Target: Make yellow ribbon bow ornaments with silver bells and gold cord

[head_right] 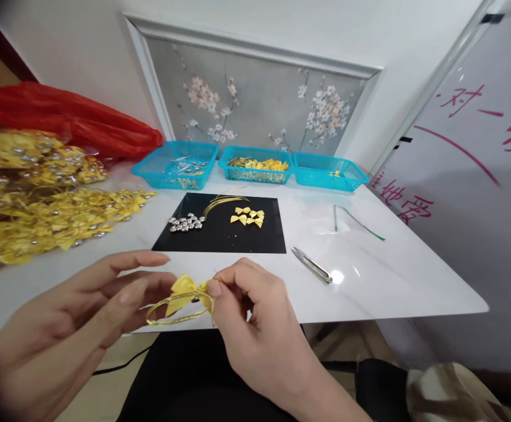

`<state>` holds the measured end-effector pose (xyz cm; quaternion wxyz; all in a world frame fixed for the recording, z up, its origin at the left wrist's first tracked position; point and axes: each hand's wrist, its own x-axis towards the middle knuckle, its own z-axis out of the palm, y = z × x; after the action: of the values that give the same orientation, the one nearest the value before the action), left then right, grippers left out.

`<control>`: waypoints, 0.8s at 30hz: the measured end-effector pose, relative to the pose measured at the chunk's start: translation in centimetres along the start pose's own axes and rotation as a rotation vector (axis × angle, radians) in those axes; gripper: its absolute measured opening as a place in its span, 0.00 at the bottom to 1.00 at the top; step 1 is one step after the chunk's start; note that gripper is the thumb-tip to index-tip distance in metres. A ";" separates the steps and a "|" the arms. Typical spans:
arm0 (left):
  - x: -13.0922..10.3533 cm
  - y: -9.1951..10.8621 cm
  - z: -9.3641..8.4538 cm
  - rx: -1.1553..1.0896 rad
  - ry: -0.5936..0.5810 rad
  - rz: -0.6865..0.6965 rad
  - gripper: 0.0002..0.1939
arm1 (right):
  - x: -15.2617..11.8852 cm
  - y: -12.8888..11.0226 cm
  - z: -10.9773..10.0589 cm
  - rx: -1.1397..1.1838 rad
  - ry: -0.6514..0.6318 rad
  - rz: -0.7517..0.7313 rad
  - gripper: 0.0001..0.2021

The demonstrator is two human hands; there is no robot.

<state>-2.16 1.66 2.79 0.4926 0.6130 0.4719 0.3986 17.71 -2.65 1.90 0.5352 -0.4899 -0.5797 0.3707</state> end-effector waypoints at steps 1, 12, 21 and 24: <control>0.0 -0.1 -0.1 -0.012 -0.013 -0.009 0.14 | -0.1 0.0 0.0 0.012 -0.004 0.011 0.11; 0.0 0.1 1.6 0.152 0.046 0.245 0.10 | -0.2 0.1 0.8 0.098 -0.034 0.082 0.11; 0.7 0.7 1.6 0.147 0.000 0.156 0.07 | -0.4 -0.4 -1.0 0.119 0.051 -0.076 0.10; 1.0 0.9 2.1 0.141 0.028 0.194 0.07 | -0.7 -1.4 -1.5 0.174 0.079 -0.188 0.17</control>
<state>0.23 2.08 3.28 0.4005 0.6834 0.4439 0.4188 18.93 -3.79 3.26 0.6307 -0.3992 -0.5671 0.3482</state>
